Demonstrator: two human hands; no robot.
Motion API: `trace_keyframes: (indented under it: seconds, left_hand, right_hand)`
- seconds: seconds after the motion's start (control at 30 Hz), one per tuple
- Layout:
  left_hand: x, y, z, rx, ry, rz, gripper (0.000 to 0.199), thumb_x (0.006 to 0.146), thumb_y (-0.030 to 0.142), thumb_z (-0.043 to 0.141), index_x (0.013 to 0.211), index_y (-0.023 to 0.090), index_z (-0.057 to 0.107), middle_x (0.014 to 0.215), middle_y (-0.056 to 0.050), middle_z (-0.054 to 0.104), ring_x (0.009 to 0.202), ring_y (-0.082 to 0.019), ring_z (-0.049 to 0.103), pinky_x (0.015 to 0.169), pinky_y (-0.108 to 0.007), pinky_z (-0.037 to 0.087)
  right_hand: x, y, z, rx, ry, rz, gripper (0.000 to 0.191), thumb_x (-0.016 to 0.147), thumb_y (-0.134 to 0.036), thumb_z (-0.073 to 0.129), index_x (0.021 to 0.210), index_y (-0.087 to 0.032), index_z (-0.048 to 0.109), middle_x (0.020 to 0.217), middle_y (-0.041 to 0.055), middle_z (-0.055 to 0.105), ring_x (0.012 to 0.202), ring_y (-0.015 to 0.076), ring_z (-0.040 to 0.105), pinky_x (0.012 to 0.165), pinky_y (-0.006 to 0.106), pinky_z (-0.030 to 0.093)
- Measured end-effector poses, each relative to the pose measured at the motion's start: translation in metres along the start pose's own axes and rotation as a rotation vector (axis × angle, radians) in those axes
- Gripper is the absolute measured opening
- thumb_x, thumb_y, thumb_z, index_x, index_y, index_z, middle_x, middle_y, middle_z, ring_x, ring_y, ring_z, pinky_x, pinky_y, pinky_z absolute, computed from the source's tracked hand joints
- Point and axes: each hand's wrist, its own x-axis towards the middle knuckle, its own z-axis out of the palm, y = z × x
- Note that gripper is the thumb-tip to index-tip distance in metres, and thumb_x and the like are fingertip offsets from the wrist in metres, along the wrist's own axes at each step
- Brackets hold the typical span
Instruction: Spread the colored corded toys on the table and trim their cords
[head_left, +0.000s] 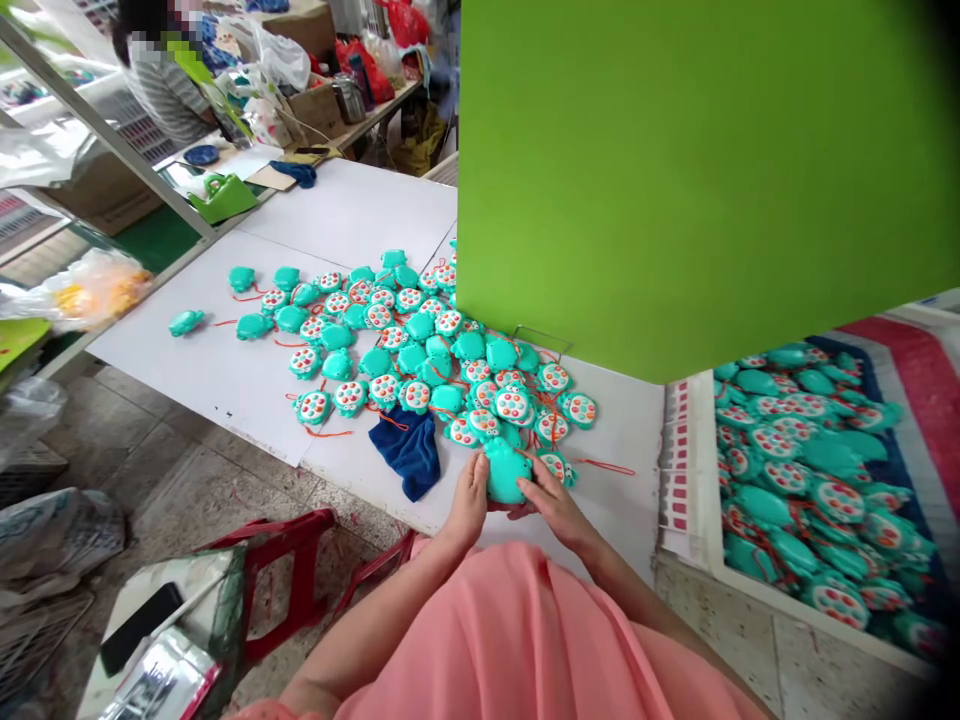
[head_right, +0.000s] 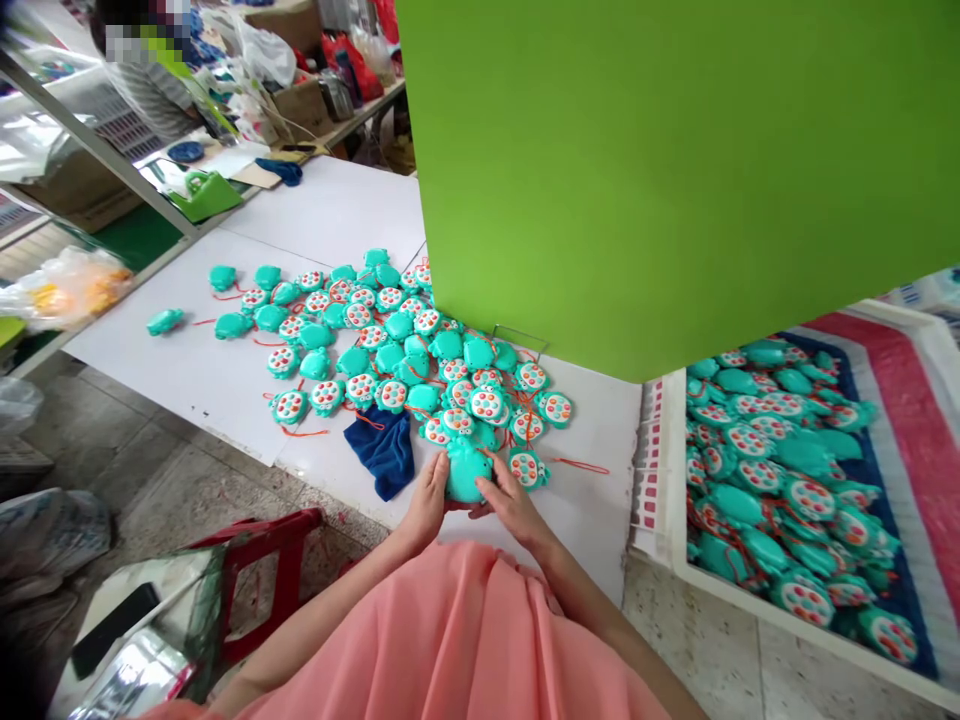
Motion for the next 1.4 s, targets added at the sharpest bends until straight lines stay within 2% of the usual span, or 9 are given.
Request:
trace_keyframes:
  seconds: [0.1, 0.23, 0.4, 0.63, 0.77, 0.87, 0.97, 1.1, 1.4]
  left_hand:
    - [-0.003, -0.003, 0.001, -0.010, -0.027, -0.028, 0.051, 0.085, 0.064, 0.050, 0.110, 0.021, 0.051, 0.111, -0.008, 0.058, 0.093, -0.021, 0.061, 0.070, -0.035, 0.060]
    - [-0.005, -0.005, 0.006, -0.066, -0.096, -0.070, 0.051, 0.082, 0.064, 0.055, 0.110, 0.022, 0.048, 0.120, -0.008, 0.055, 0.096, -0.021, 0.060, 0.070, -0.035, 0.060]
    - [-0.003, 0.001, 0.007, -0.148, -0.114, -0.102, 0.052, 0.083, 0.062, 0.055, 0.116, 0.023, 0.049, 0.133, -0.010, 0.051, 0.103, -0.024, 0.060, 0.075, -0.037, 0.059]
    - [-0.004, 0.011, 0.008, -0.213, -0.108, -0.148, 0.053, 0.082, 0.063, 0.055, 0.118, 0.024, 0.051, 0.131, -0.010, 0.054, 0.104, -0.026, 0.062, 0.077, -0.041, 0.059]
    - [-0.005, 0.015, 0.005, -0.189, -0.147, -0.140, 0.061, 0.077, 0.059, 0.066, 0.122, 0.023, 0.048, 0.121, -0.010, 0.058, 0.089, -0.022, 0.066, 0.069, -0.039, 0.060]
    - [-0.003, 0.012, 0.000, -0.029, -0.144, -0.129, 0.076, 0.060, 0.048, 0.083, 0.122, 0.020, 0.048, 0.097, -0.006, 0.064, 0.068, -0.018, 0.065, 0.056, -0.033, 0.058]
    - [0.001, 0.003, -0.006, 0.115, -0.044, -0.095, 0.067, 0.058, 0.053, 0.082, 0.106, 0.014, 0.056, 0.073, -0.002, 0.063, 0.050, -0.014, 0.058, 0.046, -0.027, 0.050]
    - [0.008, -0.010, -0.012, 0.169, 0.071, -0.004, 0.053, 0.069, 0.061, 0.071, 0.089, 0.013, 0.061, 0.067, -0.002, 0.063, 0.054, -0.014, 0.058, 0.051, -0.025, 0.048]
    - [0.008, -0.008, -0.021, -0.020, -0.209, -0.197, 0.062, 0.062, 0.042, 0.083, 0.111, 0.016, 0.056, 0.089, -0.004, 0.066, 0.066, -0.016, 0.063, 0.053, -0.026, 0.054]
  right_hand:
    - [0.002, 0.005, 0.002, -0.087, 0.086, -0.047, 0.044, 0.079, -0.059, 0.057, 0.101, -0.021, 0.055, 0.089, 0.0032, 0.061, 0.073, 0.0190, 0.058, 0.062, 0.032, 0.053]
    - [0.011, 0.007, 0.000, -0.186, 0.319, -0.123, 0.053, 0.082, -0.072, 0.041, 0.071, -0.021, 0.051, 0.072, 0.0040, 0.058, 0.075, 0.0218, 0.056, 0.075, 0.035, 0.050]
    - [0.008, 0.002, -0.008, -0.073, 0.268, -0.083, 0.057, 0.082, -0.075, 0.040, 0.065, -0.022, 0.050, 0.068, 0.0029, 0.058, 0.073, 0.0204, 0.057, 0.074, 0.033, 0.051]
    - [0.004, 0.011, -0.011, 0.043, 0.212, -0.011, 0.056, 0.085, -0.072, 0.041, 0.083, -0.019, 0.060, 0.075, 0.0049, 0.063, 0.076, 0.0217, 0.060, 0.077, 0.038, 0.054]
    - [0.001, 0.012, -0.011, -0.038, 0.054, -0.096, 0.052, 0.085, -0.061, 0.053, 0.118, -0.021, 0.058, 0.112, 0.0085, 0.065, 0.106, 0.0251, 0.059, 0.094, 0.043, 0.049]
    - [-0.006, 0.017, -0.004, -0.127, -0.015, -0.156, 0.071, 0.076, -0.046, 0.071, 0.137, -0.025, 0.042, 0.132, 0.0091, 0.054, 0.119, 0.0251, 0.054, 0.099, 0.043, 0.047]
    - [-0.009, 0.030, 0.009, -0.108, -0.087, -0.109, 0.076, 0.077, -0.041, 0.069, 0.140, -0.020, 0.033, 0.113, 0.0106, 0.063, 0.095, 0.0233, 0.066, 0.082, 0.041, 0.055]
    - [-0.009, 0.044, 0.020, -0.094, -0.115, 0.004, 0.082, 0.077, -0.038, 0.067, 0.141, -0.015, 0.022, 0.080, 0.0028, 0.066, 0.063, 0.0217, 0.068, 0.062, 0.039, 0.056]
    - [-0.009, 0.056, 0.013, -0.200, 0.057, -0.119, 0.068, 0.074, -0.037, 0.068, 0.132, -0.020, 0.036, 0.121, 0.0132, 0.059, 0.106, 0.0286, 0.062, 0.089, 0.046, 0.051]
